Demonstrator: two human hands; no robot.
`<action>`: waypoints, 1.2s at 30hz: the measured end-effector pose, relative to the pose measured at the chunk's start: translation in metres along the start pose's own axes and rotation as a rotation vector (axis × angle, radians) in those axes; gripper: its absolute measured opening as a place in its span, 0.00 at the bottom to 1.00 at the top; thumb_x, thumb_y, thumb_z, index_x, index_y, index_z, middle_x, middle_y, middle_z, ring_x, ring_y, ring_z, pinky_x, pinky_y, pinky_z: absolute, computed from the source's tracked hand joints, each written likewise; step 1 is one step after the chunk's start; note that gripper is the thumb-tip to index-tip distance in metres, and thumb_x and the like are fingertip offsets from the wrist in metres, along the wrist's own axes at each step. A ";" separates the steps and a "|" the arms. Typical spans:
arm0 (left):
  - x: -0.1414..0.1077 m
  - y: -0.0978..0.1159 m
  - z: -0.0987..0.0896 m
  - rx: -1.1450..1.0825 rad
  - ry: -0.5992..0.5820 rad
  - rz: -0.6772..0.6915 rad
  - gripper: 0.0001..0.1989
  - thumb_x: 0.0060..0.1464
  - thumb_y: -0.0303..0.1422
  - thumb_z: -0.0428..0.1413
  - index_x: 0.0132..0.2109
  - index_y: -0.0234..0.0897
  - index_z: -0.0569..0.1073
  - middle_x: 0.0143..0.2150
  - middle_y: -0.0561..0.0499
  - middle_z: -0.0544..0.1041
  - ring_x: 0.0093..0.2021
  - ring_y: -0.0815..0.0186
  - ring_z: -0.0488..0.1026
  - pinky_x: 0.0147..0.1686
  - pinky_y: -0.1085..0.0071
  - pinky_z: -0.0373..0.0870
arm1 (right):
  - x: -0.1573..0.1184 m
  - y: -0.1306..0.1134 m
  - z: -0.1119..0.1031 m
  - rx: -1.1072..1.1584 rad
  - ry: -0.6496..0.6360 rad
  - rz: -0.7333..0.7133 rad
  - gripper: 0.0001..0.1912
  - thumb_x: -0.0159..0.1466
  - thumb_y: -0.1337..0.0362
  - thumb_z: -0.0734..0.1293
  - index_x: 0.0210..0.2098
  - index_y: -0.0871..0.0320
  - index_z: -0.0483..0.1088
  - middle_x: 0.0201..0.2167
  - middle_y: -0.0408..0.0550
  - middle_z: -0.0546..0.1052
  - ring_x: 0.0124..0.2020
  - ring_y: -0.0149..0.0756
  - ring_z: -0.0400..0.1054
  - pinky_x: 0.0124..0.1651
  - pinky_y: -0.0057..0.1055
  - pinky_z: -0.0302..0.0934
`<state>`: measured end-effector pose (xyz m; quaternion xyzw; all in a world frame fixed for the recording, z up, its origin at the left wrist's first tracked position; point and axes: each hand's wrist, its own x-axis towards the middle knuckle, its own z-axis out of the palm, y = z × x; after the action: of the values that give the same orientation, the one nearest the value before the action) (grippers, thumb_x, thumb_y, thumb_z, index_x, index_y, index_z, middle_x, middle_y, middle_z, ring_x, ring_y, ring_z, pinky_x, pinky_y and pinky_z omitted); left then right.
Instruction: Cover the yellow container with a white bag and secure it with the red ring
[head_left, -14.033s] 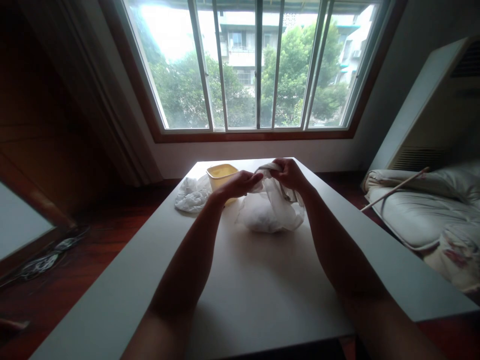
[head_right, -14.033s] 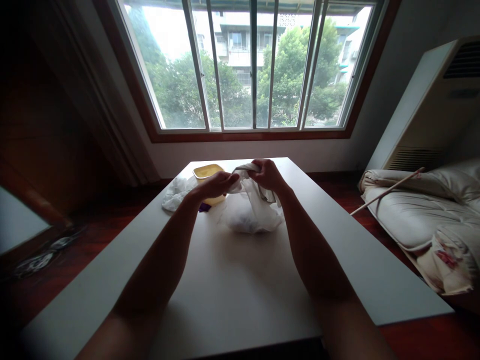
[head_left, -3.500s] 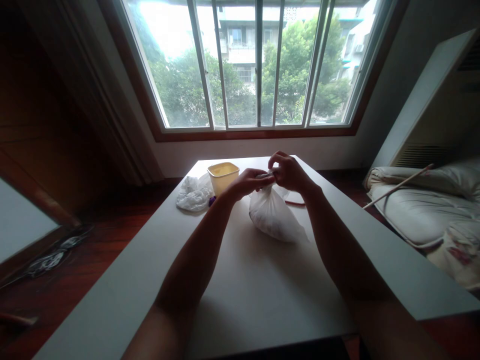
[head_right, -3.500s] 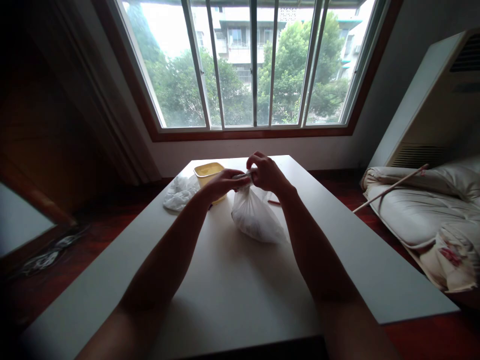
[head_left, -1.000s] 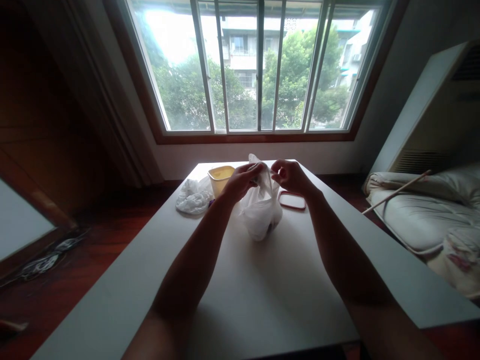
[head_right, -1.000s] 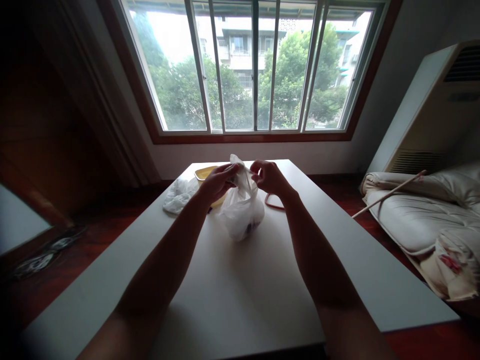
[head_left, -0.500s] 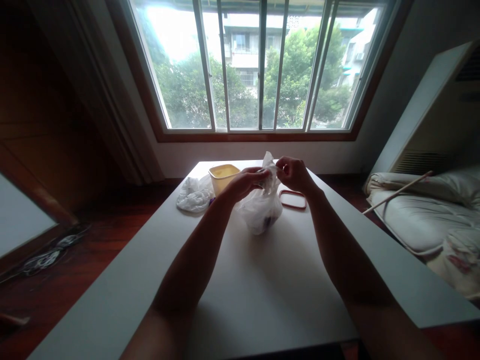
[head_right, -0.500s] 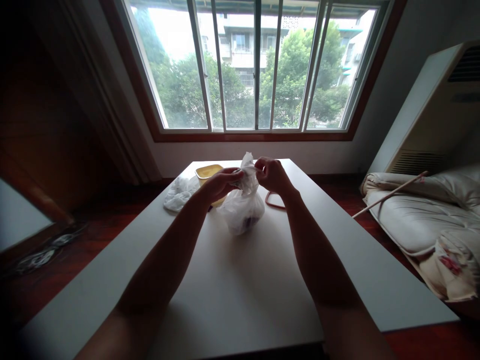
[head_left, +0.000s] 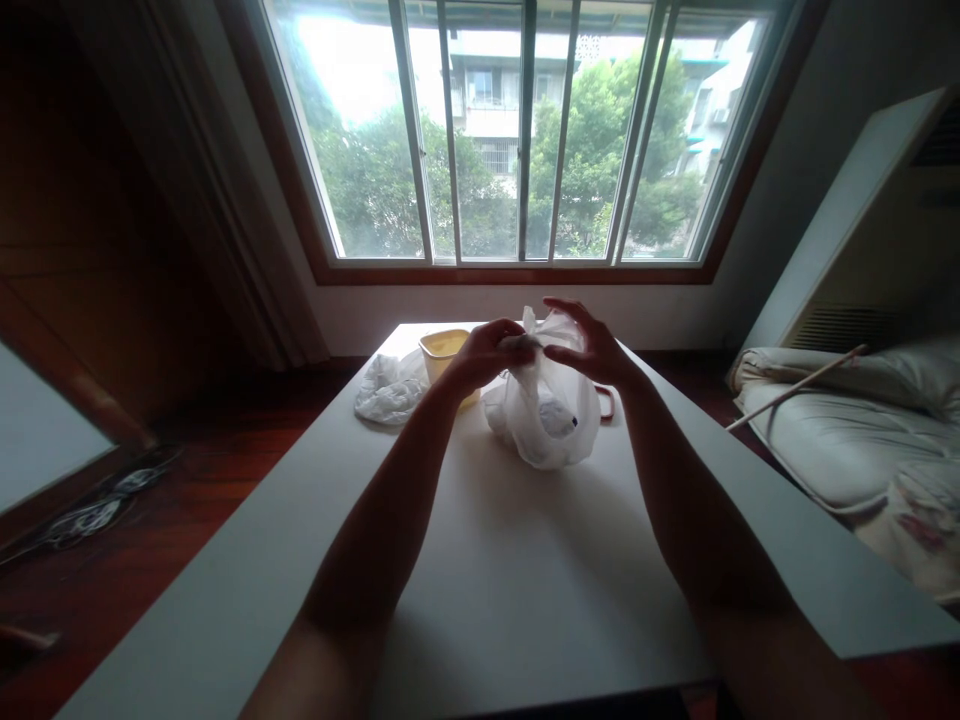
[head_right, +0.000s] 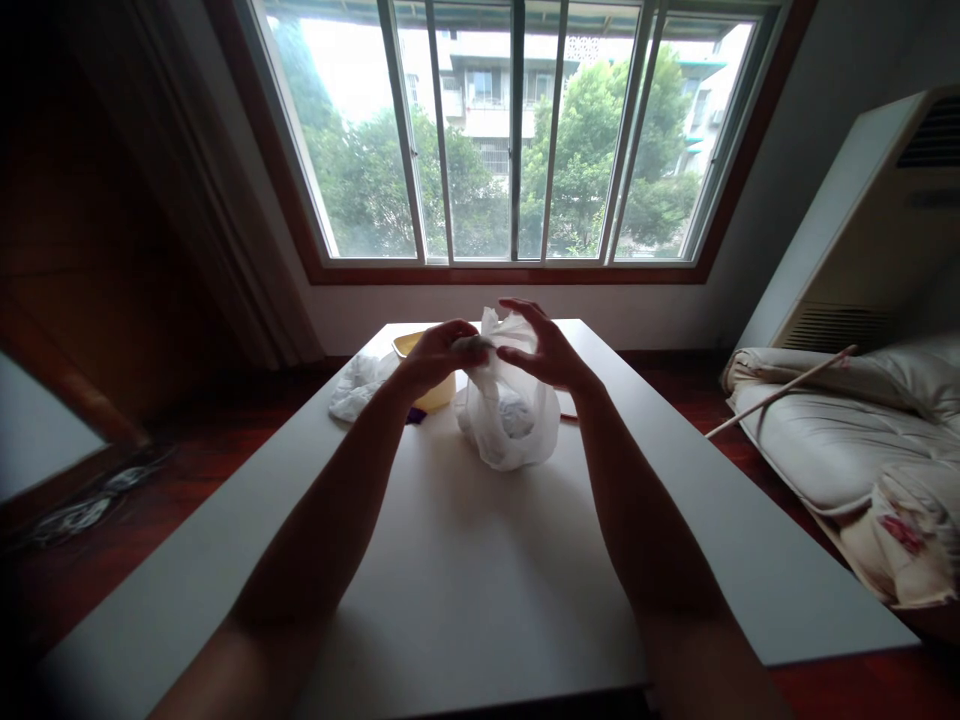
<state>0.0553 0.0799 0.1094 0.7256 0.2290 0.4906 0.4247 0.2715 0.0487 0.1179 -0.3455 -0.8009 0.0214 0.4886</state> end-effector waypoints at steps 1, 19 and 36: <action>0.000 0.000 0.001 0.021 -0.007 0.035 0.17 0.39 0.33 0.70 0.37 0.34 0.75 0.30 0.55 0.74 0.29 0.71 0.69 0.32 0.73 0.68 | 0.000 -0.001 0.000 0.043 -0.056 -0.017 0.36 0.57 0.52 0.74 0.63 0.51 0.65 0.58 0.53 0.73 0.55 0.48 0.69 0.55 0.45 0.66; 0.003 -0.005 -0.027 0.861 0.314 0.085 0.06 0.54 0.28 0.53 0.33 0.36 0.75 0.28 0.46 0.76 0.31 0.60 0.72 0.38 0.67 0.65 | 0.001 0.010 0.002 -0.308 0.129 0.338 0.09 0.58 0.58 0.70 0.29 0.55 0.69 0.26 0.48 0.75 0.28 0.40 0.67 0.34 0.35 0.61; 0.004 0.019 -0.052 -0.272 0.404 -0.171 0.07 0.52 0.36 0.55 0.34 0.37 0.71 0.15 0.59 0.61 0.14 0.73 0.56 0.16 0.77 0.51 | 0.007 0.043 -0.006 0.267 0.568 0.584 0.13 0.56 0.54 0.67 0.31 0.55 0.62 0.24 0.38 0.66 0.20 0.29 0.59 0.23 0.28 0.56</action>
<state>0.0083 0.0928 0.1353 0.5273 0.3016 0.6142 0.5038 0.2970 0.0832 0.1103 -0.4835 -0.4933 0.1662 0.7037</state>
